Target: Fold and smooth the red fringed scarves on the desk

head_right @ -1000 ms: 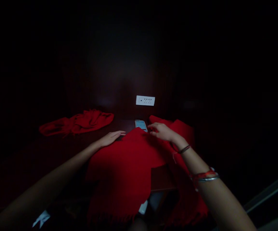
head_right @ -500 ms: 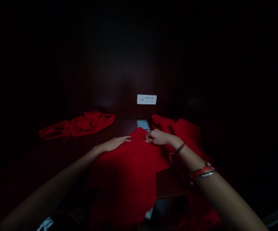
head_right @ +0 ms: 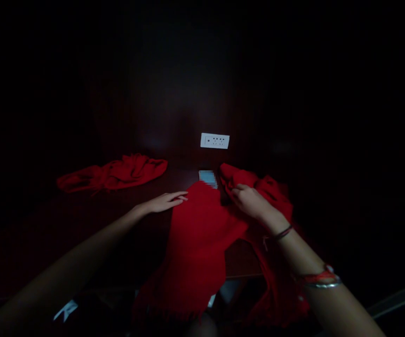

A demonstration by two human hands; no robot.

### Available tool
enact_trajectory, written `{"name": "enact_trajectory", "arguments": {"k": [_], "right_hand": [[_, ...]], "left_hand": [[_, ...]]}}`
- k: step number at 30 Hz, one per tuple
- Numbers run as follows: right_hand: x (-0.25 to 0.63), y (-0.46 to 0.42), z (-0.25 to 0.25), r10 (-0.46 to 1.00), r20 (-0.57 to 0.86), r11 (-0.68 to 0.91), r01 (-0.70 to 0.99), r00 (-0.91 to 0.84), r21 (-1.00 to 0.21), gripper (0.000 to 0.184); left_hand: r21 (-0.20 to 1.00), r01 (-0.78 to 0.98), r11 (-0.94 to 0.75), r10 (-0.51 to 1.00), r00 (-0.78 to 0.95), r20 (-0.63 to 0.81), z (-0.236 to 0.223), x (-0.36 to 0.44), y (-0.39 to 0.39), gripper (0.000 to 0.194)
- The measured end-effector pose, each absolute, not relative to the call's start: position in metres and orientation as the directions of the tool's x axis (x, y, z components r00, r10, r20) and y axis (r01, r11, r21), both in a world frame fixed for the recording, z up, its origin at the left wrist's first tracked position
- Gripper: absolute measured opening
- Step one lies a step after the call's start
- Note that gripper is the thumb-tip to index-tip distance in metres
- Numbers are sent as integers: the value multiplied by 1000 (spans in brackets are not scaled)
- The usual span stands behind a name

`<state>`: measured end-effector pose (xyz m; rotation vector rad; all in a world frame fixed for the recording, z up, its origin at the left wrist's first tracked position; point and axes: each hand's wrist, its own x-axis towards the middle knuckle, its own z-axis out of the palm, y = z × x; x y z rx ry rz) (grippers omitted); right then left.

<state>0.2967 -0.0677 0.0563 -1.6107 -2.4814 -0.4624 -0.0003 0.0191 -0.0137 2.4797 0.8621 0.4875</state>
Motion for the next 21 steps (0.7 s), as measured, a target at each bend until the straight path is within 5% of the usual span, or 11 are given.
{"name": "enact_trajectory", "arguments": {"k": [3,8,16,21], "right_hand": [[246,-58,45,840,189,502,861,-509,86,25],[212,-30,21,888,7,459,888,-459,29,24],[181,-8,22,841,235,502,865,-487,-3,18],[157,8,19,848,206,496,868,-488,15,19]], "left_hand": [[509,497,-702,651,738,178,-13,-6,20,50],[444,553,-705,673,718,175,-11,-21,17,53],[343,720,-604,788,603,123,-7,-74,8,53],[362,746,-560,823,550,140,-8,-98,14,56]]}}
